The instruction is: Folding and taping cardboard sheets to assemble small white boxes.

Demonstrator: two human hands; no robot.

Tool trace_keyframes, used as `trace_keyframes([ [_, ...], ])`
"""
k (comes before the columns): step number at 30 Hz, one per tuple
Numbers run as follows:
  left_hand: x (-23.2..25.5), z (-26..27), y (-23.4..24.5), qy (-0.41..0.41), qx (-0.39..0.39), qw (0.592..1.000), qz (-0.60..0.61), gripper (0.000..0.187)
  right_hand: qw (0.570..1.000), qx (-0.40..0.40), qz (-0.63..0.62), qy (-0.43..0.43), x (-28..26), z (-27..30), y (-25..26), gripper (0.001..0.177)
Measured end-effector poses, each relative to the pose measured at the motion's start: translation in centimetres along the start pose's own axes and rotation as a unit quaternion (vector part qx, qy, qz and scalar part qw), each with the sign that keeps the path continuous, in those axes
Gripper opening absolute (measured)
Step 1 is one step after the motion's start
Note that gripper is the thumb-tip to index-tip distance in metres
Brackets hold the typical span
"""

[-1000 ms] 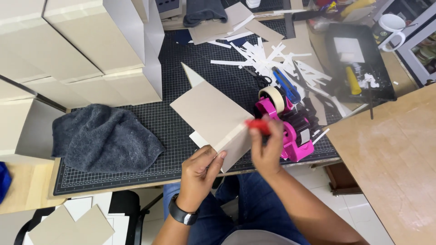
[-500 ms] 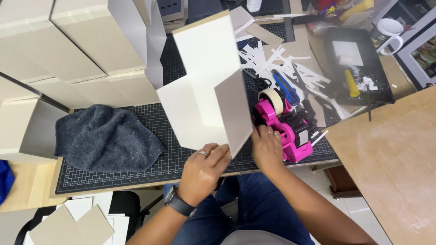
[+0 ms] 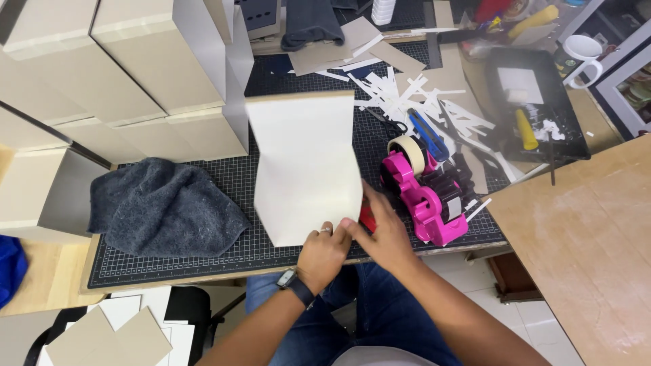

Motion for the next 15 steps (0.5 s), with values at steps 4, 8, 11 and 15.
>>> trace_keyframes([
  [4, 0.2, 0.1, -0.9, 0.046, -0.048, 0.997, 0.024, 0.027, 0.999, 0.047, -0.017, 0.004, -0.2, 1.7, 0.6, 0.082],
  [8, -1.1, 1.0, -3.1, 0.089, -0.098, 0.987, 0.087, 0.031, 0.986, 0.071, -0.122, 0.090, -6.3, 3.6, 7.6, 0.051],
  [11, -2.5, 0.4, -2.9, 0.130, -0.116, 0.975, 0.138, 0.036, 0.988, 0.073, -0.106, 0.088, -10.2, 4.6, 10.9, 0.049],
  [15, -2.6, 0.4, -1.5, 0.182, -0.117, 0.959, 0.181, 0.039, 0.991, 0.074, -0.086, 0.075, -15.6, 6.1, 14.0, 0.046],
])
Point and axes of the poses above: each hand's wrist, its own z-axis away from the middle knuckle, its own y-axis out of the back of the hand, x = y × z, the point moved 4 cm from there along -z, towards the middle knuckle, and after that the axes turned 6 degrees about -y, right-handed, at the moved point
